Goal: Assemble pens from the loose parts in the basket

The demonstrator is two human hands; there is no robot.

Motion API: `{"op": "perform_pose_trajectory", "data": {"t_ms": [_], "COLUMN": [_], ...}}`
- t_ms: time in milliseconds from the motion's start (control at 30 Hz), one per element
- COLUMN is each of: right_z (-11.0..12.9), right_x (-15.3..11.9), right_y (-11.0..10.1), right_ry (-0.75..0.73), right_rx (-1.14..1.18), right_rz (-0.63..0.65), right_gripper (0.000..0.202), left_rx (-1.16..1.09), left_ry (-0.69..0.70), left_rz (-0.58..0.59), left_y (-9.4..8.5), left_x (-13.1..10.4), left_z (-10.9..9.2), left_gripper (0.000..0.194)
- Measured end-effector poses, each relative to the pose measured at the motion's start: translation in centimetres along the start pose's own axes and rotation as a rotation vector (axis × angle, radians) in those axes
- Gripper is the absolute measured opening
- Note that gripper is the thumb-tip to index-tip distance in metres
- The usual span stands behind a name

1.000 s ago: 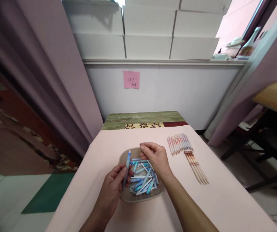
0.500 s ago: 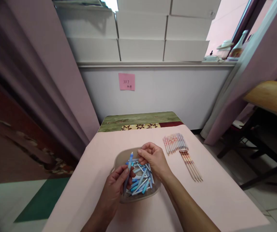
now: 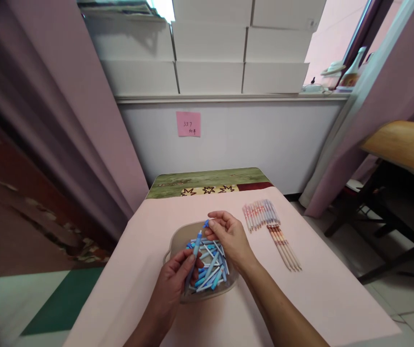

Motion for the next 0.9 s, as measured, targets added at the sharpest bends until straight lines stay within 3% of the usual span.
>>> {"op": "perform_pose_trajectory", "data": {"t_ms": [433,667,900], "right_z": [0.4,0.5,0.9], "right_x": [-0.1,0.0,-0.5], "right_y": [0.7,1.4,1.8], "right_ry": [-0.011,0.011,0.037], "right_rx": [-0.077,-0.162,-0.15], "right_rz": [0.047,0.169,0.205], "right_gripper": [0.035,0.035,0.034], "left_rx": [0.036,0.012,-0.022], "left_ry": [0.002,-0.007,-0.02], "left_rz": [0.002,0.009,0.012], "left_y": [0.3,0.5,1.0], "left_x": [-0.4,-0.2,-0.5], "left_z": [-0.6,-0.4,-0.2], "left_gripper": [0.027,0.029,0.028]}}
Point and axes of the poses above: each hand's wrist, its own x-axis towards the middle knuckle, its own y-axis out of the palm, z = x × y, the point moved 9 cm from there along x, towards the middle knuckle, and after that the axes turned 1 degree about -y, right-handed, at the moved point
